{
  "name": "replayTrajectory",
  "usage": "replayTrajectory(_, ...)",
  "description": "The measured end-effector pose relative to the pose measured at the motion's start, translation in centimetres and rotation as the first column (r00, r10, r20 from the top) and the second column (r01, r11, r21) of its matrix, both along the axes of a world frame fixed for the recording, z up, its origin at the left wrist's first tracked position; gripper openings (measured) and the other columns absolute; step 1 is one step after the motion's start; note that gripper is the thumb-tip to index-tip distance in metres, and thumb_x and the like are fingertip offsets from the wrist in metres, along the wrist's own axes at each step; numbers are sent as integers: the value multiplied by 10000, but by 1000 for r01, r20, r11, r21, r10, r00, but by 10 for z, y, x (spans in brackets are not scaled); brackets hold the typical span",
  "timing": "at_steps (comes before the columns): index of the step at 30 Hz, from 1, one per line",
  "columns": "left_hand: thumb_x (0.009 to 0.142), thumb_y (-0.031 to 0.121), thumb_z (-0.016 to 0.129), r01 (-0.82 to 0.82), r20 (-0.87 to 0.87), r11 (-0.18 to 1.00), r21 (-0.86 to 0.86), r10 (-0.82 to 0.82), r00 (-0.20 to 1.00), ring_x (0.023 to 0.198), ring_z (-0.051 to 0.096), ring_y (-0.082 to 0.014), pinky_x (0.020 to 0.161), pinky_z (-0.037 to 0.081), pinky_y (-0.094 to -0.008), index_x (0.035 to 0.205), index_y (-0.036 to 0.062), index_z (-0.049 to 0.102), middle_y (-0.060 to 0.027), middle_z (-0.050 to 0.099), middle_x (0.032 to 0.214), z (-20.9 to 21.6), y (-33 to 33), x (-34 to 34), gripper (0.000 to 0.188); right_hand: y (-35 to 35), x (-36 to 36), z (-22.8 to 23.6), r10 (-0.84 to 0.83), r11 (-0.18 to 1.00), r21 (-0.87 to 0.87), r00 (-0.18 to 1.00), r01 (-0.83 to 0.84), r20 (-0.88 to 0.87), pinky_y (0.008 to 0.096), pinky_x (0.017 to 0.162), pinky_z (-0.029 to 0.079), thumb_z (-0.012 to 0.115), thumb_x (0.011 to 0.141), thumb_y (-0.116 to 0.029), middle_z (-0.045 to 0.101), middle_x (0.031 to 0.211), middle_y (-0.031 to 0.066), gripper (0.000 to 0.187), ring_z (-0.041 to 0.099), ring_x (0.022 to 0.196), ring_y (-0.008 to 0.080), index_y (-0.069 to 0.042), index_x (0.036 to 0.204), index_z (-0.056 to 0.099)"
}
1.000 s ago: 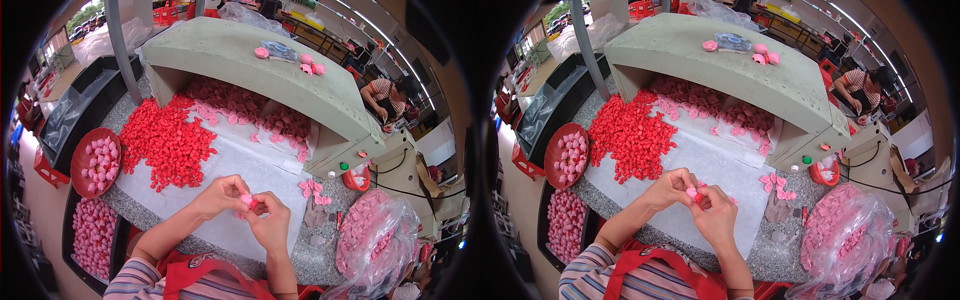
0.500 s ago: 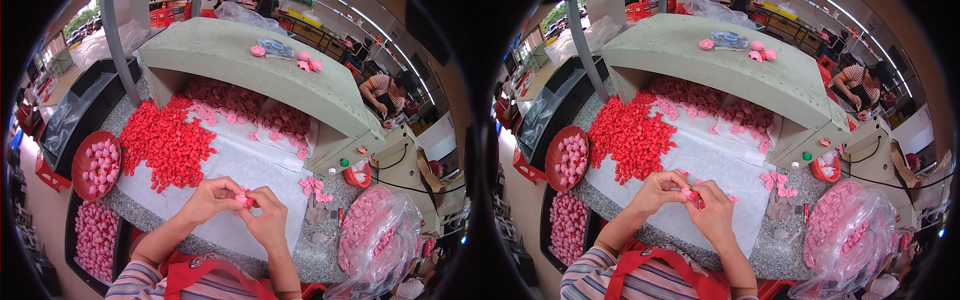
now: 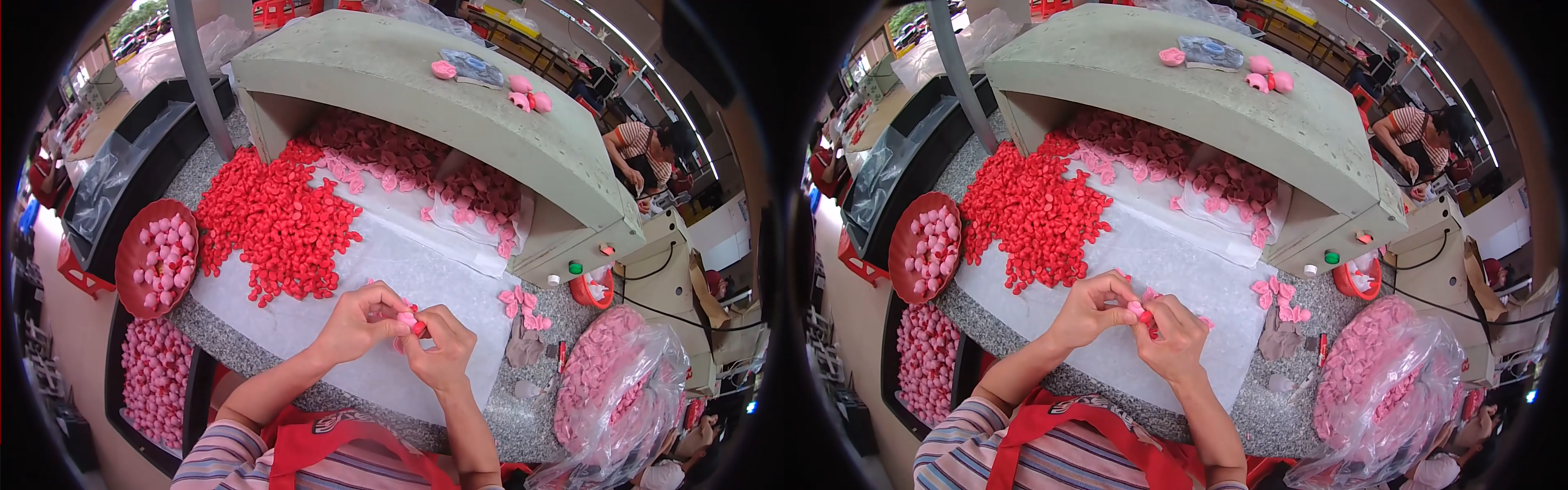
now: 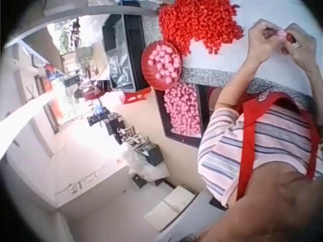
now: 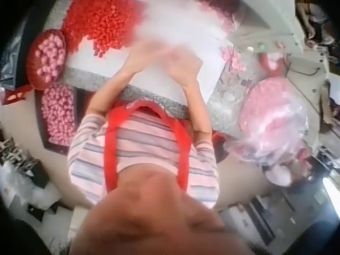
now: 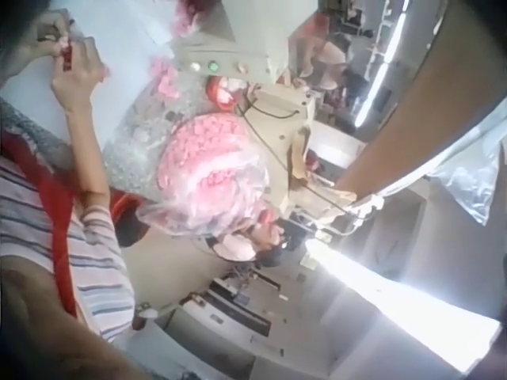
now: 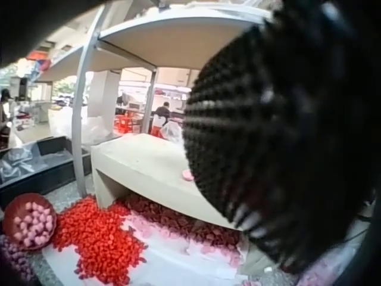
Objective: Assembling small pink and red plastic toy components by hand at a factory workbench.
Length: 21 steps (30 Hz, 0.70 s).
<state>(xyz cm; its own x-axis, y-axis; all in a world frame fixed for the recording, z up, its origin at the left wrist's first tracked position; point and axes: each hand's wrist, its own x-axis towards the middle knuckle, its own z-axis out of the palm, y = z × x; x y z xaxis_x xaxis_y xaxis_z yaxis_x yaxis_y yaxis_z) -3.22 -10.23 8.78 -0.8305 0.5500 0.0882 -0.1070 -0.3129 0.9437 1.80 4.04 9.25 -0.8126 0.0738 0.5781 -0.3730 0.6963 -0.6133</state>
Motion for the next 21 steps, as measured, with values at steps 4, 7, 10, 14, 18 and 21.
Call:
replayTrajectory(4,731,-64,624,47,-10,994,100,-46,999,855,574,-153,736,490,-270,863,-26,574,-71,534,894,-29,-11,-18,147,-10,-8,-5,-11,1000,-17,999,12,38,291,477,438,707,612,-80,559,690,75,212,561,563,200,-28,770,576)
replayTrajectory(7,710,-78,636,-43,-28,996,82,46,999,892,573,-166,775,497,-279,860,-24,581,-77,525,916,-35,-35,-24,169,-8,-29,11,177,974,84,943,-208,283,307,523,463,699,656,-131,579,757,94,264,583,627,225,-19,861,577)
replayTrajectory(10,701,-79,642,-251,-117,968,-22,247,962,899,576,-180,797,506,-288,848,-18,589,-86,514,946,-34,-59,-26,168,-11,-84,4,370,928,-226,804,-296,465,348,634,482,674,710,-231,601,846,116,352,599,710,264,-24,981,584)
replayTrajectory(14,681,-42,670,-434,-391,886,-166,345,853,849,587,-177,719,514,-275,828,16,605,-76,537,885,-32,-49,-28,170,-28,-159,-64,41,985,121,856,-120,516,381,740,464,645,723,-262,608,898,126,348,592,843,274,-56,999,599)
replayTrajectory(18,672,-18,681,-514,-634,782,-353,204,746,867,579,-194,712,491,-298,791,19,605,-75,552,874,-31,-34,-42,146,-27,-171,-74,56,975,128,752,-184,657,380,730,466,623,710,-217,607,901,135,269,592,836,286,-68,934,621)
replayTrajectory(21,656,11,688,-555,-743,776,-299,176,645,810,570,-206,662,466,-310,784,41,611,-71,559,839,-49,-9,-65,152,8,-150,-61,-92,994,94,846,50,525,335,698,476,611,684,-149,629,807,128,269,610,750,243,-30,925,621)
